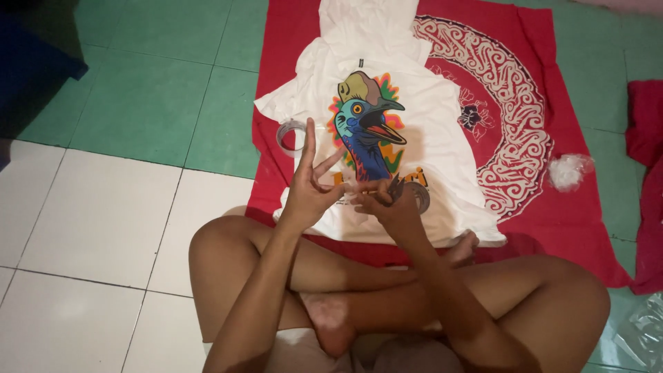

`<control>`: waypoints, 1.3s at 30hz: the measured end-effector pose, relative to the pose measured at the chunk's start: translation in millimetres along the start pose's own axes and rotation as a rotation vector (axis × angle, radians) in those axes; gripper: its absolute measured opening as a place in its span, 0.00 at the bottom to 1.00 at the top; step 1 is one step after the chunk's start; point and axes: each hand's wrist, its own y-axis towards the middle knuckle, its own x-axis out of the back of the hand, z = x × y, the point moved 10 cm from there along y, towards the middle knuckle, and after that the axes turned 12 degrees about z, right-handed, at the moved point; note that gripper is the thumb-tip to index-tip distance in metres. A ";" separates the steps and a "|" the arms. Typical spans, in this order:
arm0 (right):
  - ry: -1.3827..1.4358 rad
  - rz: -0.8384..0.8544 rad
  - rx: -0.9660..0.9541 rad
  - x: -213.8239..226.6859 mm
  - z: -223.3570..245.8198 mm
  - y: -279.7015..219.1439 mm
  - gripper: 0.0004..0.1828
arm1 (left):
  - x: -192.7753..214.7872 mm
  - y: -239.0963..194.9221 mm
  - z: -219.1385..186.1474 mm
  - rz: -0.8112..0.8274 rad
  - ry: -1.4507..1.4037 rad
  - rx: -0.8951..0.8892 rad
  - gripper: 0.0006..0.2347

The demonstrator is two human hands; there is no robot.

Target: The person smooths a white t-shirt with a colorful bird graphic laid on a red patterned cloth, then folds the shirt in half and again into a compact rectangle. The person handles the t-shirt and a roll of clear tape, but does not use the tape during the folding.

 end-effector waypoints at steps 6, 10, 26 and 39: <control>-0.530 -0.071 0.068 6.8 44.9 -0.1 0.29 | 9.5 -1.3 -10.8 -0.102 0.082 -0.041 0.51; -0.511 -0.077 -0.193 54.4 0.5 0.1 0.20 | 12.6 0.0 -15.0 -0.073 0.069 -0.030 0.53; -0.679 0.403 -0.336 27.5 30.2 -2.1 0.17 | -39.7 -0.6 -17.7 0.194 0.126 0.143 0.52; -0.621 0.567 -0.318 17.4 21.2 4.7 0.14 | -60.4 -3.2 -15.8 0.331 0.236 0.186 0.50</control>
